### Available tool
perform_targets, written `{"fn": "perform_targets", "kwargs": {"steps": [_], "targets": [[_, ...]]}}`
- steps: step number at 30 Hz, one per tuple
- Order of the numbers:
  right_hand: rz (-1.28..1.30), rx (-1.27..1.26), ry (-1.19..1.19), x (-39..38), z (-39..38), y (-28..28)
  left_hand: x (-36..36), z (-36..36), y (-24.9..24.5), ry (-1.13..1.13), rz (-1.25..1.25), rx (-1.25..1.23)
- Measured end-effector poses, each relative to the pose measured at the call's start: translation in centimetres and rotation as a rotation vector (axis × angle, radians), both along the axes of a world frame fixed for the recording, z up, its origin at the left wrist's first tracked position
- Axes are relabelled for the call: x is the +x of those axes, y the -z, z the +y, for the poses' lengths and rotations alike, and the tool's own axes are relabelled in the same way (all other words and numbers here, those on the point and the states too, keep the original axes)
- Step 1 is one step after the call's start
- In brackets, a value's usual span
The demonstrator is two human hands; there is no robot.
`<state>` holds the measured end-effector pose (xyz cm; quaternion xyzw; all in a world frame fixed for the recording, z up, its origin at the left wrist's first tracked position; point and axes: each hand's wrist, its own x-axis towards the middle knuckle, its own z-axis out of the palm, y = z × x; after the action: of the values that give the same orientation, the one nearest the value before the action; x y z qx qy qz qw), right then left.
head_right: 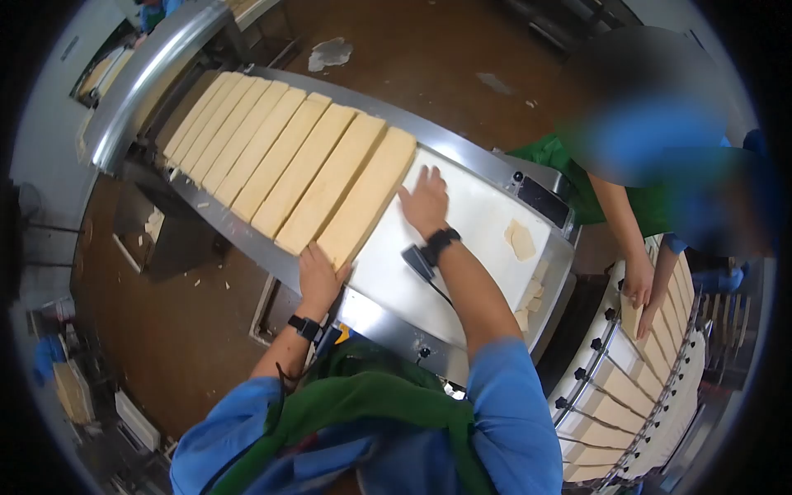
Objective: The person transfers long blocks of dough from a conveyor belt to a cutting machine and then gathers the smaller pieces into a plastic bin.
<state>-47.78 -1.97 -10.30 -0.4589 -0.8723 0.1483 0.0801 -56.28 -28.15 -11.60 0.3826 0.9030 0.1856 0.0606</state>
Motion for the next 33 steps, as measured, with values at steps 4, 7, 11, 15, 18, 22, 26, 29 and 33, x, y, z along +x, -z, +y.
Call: {"fn": "perform_targets", "kwargs": {"steps": [4, 7, 11, 15, 18, 22, 26, 29, 33], "targets": [[-0.035, -0.051, 0.037, -7.1, 2.0, -1.9, -0.3, 0.2, -0.6, 0.054, 0.027, -0.166], [-0.029, -0.065, 0.092, -9.6, 2.6, -1.6, -0.3, 0.4, -0.8, 0.072, 0.075, -0.186], [-0.003, -0.214, 0.202, -8.8, 2.0, -2.4, -0.1, 0.3, 0.5, 0.161, 0.200, -0.194], [0.046, -0.311, 0.384, -1.4, 3.0, -5.0, 0.3, 0.5, 0.2, 0.344, -0.064, -0.030], [0.094, -0.279, 0.563, 6.9, 2.9, -7.2, 4.2, 2.6, -4.0, 0.380, -0.356, -0.067], [-0.019, -0.116, 0.738, 17.6, 2.7, -5.4, 10.1, 4.5, -7.7, 0.607, -0.512, -0.195], [0.249, -0.190, 0.972, 25.0, 0.4, -7.4, 16.0, 6.4, -9.5, 0.642, -0.510, -0.159], [0.417, -0.150, 1.089, 31.8, -1.0, -7.4, 19.4, 7.3, -8.9, 0.674, -0.500, -0.057], [0.587, 0.246, 1.193, 41.7, -4.1, -8.6, 27.0, 9.6, -11.0, 0.725, -0.489, 0.166]]}}
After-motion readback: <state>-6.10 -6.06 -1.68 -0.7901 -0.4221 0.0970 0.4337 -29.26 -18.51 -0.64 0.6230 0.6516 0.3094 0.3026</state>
